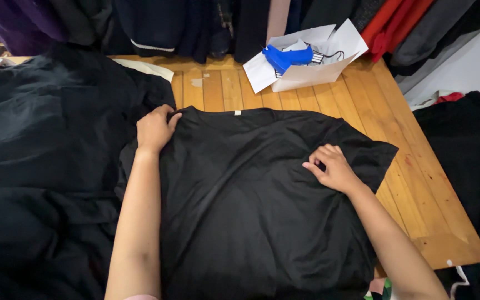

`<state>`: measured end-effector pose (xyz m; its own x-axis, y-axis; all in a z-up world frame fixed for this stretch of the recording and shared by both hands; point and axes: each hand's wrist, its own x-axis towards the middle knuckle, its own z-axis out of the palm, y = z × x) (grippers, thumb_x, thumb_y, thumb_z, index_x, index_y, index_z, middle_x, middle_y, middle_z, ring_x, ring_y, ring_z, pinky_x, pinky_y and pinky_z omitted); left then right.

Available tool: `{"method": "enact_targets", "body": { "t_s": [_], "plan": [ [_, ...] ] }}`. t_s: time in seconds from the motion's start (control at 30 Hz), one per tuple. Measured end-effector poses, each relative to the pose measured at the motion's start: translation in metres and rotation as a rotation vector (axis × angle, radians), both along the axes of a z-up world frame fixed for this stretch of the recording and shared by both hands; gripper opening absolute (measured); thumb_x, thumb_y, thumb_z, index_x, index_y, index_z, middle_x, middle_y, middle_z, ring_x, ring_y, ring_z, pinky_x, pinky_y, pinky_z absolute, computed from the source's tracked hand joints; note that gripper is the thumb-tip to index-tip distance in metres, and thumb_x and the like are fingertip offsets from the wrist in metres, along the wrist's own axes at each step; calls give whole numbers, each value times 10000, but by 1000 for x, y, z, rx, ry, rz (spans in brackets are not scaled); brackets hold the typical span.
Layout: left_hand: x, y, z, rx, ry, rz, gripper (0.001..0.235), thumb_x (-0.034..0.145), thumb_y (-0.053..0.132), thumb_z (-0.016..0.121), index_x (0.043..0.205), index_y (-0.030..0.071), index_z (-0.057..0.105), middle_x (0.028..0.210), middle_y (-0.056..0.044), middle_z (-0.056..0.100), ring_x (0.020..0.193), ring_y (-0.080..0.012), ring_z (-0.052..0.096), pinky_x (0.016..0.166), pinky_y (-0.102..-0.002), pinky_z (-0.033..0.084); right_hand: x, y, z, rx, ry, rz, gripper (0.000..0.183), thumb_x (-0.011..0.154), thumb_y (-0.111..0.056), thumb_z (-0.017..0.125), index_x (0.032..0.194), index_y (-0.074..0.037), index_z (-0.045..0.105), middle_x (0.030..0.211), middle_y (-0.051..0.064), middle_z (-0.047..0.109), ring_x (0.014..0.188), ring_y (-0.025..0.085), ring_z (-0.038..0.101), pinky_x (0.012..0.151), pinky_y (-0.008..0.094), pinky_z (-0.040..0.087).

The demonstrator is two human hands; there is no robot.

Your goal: The person lays a black t-shirt flat on a wooden table and smooths it out. They then use a blue glue gun to apply a strip of small, rectangular stickers to the center of the shirt's chest area.

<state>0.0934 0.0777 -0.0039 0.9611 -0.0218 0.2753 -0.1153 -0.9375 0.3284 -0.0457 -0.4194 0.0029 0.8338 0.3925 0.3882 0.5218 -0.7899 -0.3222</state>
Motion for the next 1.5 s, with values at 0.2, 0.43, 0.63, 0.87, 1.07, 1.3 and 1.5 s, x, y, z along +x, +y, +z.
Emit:
{"method": "enact_targets", "body": {
  "t_s": [0.2,0.43,0.63,0.87,1.07,1.3,1.5],
  "plan": [
    [0,2,-1,-27,4,-8,307,1001,467,661,1127,191,704,1023,-53,756,980,-302,743,825,-470,587,3,-4,-9,-16,-1,29,172,930,-314,723,843,-195,634,750,-8,594,819,230,616,786,369,441],
    [-2,0,4,-15,27,9,306,1013,469,646,1115,188,710,1016,-51,759,974,-299,746,818,-473,588,-7,59,24,-8,122,146,514,804,-528,828,1095,-140,657,944,83,652,981,318,635,846,456,459],
    [-3,-2,7,-35,32,21,292,1005,462,645,1105,195,709,1021,-54,759,978,-314,743,836,-485,585,8,65,3,57,36,269,130,903,-301,762,919,-191,694,955,13,651,934,249,619,808,372,439],
    [-5,-2,11,-83,31,18,302,1000,449,658,1101,170,718,1024,-77,762,992,-338,737,846,-502,581,6,84,22,103,62,331,325,873,-369,802,1086,-162,670,1185,65,659,1131,308,596,952,467,416],
    [-4,-1,7,-96,40,5,306,1001,455,657,1107,173,715,1027,-78,758,1004,-339,731,849,-504,580,21,117,13,105,96,484,295,846,-303,808,1091,-151,743,1291,93,660,1320,347,546,1131,574,336],
    [-2,0,5,-87,9,14,287,995,443,681,1101,181,730,1010,-83,765,978,-343,738,835,-501,583,18,121,-5,186,84,512,102,952,-234,700,917,-142,724,1128,56,718,1248,313,611,1136,564,360],
    [-2,2,6,-137,62,39,273,979,453,692,1110,219,739,1045,-59,768,1014,-346,728,862,-505,576,12,119,21,389,238,536,105,995,-153,655,930,-81,696,1057,79,750,1168,325,676,1081,528,440]
  ]
}}
